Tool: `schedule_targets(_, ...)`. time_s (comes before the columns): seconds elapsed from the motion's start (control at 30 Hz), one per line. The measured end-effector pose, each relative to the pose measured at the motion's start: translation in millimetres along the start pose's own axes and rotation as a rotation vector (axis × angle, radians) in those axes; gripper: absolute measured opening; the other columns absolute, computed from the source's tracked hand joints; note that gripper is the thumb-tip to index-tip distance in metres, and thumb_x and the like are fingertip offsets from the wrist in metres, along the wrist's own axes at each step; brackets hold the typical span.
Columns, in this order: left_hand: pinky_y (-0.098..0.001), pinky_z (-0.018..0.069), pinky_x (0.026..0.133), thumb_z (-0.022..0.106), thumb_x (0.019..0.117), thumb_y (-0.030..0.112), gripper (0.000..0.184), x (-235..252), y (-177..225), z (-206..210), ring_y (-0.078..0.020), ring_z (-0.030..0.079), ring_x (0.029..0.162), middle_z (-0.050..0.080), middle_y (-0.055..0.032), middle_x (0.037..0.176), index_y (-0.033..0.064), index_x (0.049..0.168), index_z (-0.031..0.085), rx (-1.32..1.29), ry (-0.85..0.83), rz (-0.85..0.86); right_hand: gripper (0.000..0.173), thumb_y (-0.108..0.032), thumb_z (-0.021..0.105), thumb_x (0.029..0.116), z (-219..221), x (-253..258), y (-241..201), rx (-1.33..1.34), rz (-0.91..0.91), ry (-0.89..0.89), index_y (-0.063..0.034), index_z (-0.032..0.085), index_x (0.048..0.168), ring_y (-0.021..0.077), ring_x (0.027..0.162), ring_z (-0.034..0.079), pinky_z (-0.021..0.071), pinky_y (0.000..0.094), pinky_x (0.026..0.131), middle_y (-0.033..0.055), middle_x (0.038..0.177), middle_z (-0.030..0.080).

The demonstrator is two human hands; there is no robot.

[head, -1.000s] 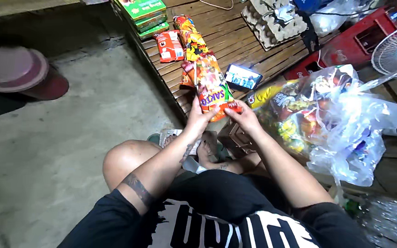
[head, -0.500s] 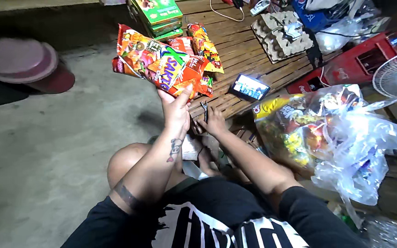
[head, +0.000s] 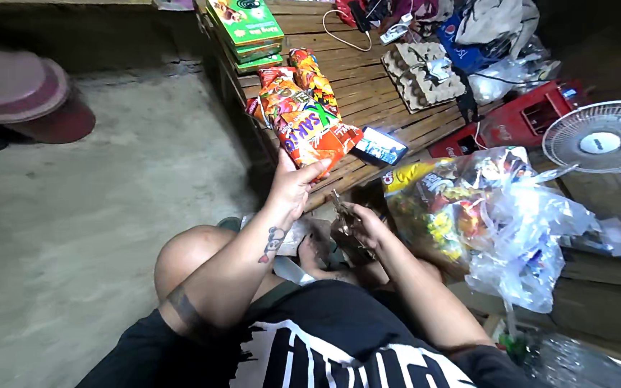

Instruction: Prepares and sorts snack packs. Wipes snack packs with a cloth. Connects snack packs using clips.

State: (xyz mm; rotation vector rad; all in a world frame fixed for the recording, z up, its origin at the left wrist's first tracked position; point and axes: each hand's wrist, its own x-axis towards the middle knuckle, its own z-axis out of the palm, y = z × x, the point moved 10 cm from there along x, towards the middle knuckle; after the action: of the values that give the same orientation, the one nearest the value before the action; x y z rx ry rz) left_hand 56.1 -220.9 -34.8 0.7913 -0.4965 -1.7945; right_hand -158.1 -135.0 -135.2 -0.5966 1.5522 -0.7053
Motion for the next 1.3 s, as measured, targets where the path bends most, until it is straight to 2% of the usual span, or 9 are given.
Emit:
schedule_targets(0.1,-0.0265,0.0589,0.068,0.070,0.0867,-0.011,0.078,-6.3,-8.7,8.7,-0.0148,0.068,0.083,0.065,-0.0077,0.116,0.0195,0.148,0.032,0.042,-0.063,-0.077,0.035,-0.025,0.031,0.1101,-4.1,-31.2,17.4,0.358,0.078,-0.019,-0.0030,0.053,0.126,0.0198,0.088,0.067,0.0580,0.0343,0.072,0.0119,0.111,0.066)
schedule_targets(0.3,-0.0233,0.0573,0.066,0.067,0.0874,-0.012,0.072,-21.7,-21.1,29.9,-0.0119,0.067,0.079,0.067,-0.0071,0.114,0.0178,0.146,0.037,0.144,-0.231,-0.177,0.044,-0.023,0.029,0.0999,15.4,-83.5,25.7,0.739,0.122,-0.230,-0.0011,0.052,0.130,0.0262,0.096,0.069,0.0575,0.0434,0.088,0.0155,0.111,0.067)
schedule_targets(0.47,-0.0217,0.0552,0.060,0.067,0.0880,-0.010,0.064,-25.9,-33.8,40.0,-0.0114,0.066,0.073,0.068,-0.0088,0.106,0.0132,0.141,0.040,0.180,-0.292,-0.227,0.039,-0.019,0.032,0.1032,37.6,-122.6,30.9,0.743,0.135,-0.306,-0.0022,0.054,0.131,0.0221,0.091,0.070,0.0584,0.0407,0.088,0.0106,0.102,0.068)
schedule_targets(0.63,-0.0200,0.0531,0.057,0.067,0.0855,-0.012,0.070,-43.9,-41.1,44.7,-0.0089,0.065,0.072,0.069,-0.0067,0.108,0.0160,0.144,0.039,0.277,-0.401,-0.224,0.025,-0.014,0.035,0.1051,41.4,-145.5,41.1,0.822,0.159,-0.212,-0.0051,0.057,0.113,0.0228,0.088,0.069,0.0579,0.0455,0.092,0.0082,0.092,0.066)
schedule_targets(0.73,-0.0202,0.0537,0.058,0.067,0.0866,-0.009,0.068,-57.6,-47.9,50.6,-0.0092,0.066,0.073,0.069,-0.0064,0.108,0.0178,0.143,0.040,0.282,-0.463,-0.248,0.031,-0.021,0.031,0.1081,46.9,-161.8,44.4,0.739,0.193,-0.210,-0.0068,0.058,0.104,0.0253,0.092,0.071,0.0582,0.0449,0.091,0.0111,0.096,0.070)
schedule_targets(0.87,-0.0261,0.0572,0.064,0.071,0.0832,-0.006,0.074,-83.3,-45.1,63.5,-0.0147,0.068,0.080,0.069,-0.0103,0.110,0.0145,0.145,0.036,0.263,-0.524,-0.197,0.027,-0.025,0.029,0.1100,59.4,-179.3,24.8,0.501,0.039,-0.364,-0.0112,0.050,0.121,0.0302,0.108,0.071,0.0574,0.0428,0.096,0.0159,0.117,0.072)
schedule_targets(0.93,-0.0289,0.0592,0.069,0.074,0.0812,-0.006,0.083,-92.4,-42.1,63.4,-0.0170,0.069,0.086,0.068,-0.0109,0.114,0.0160,0.149,0.032,0.277,-0.527,-0.148,0.026,-0.023,0.032,0.1080,65.1,-185.6,17.4,0.395,-0.049,-0.401,-0.0112,0.045,0.127,0.0299,0.108,0.071,0.0565,0.0430,0.098,0.0160,0.117,0.071)
schedule_targets(1.07,-0.0277,0.0589,0.070,0.071,0.0823,-0.007,0.075,-103.5,-35.1,61.3,-0.0157,0.069,0.085,0.068,-0.0098,0.112,0.0144,0.144,0.035,0.222,-0.490,-0.124,0.034,-0.017,0.041,0.1036,69.5,-193.3,12.2,0.252,-0.176,-0.410,-0.0074,0.044,0.136,0.0192,0.100,0.070,0.0564,0.0370,0.096,0.0071,0.107,0.070)
schedule_targets(1.3,-0.0269,0.0586,0.069,0.074,0.0804,-0.004,0.079,-109.8,-28.9,63.4,-0.0148,0.069,0.085,0.068,-0.0088,0.112,0.0145,0.145,0.033,0.217,-0.487,-0.069,0.040,-0.021,0.050,0.1018,82.6,-209.6,1.7,-0.090,-0.428,-0.463,-0.0022,0.048,0.137,0.0017,0.101,0.060,0.0506,0.0230,0.092,-0.0048,0.108,0.063)
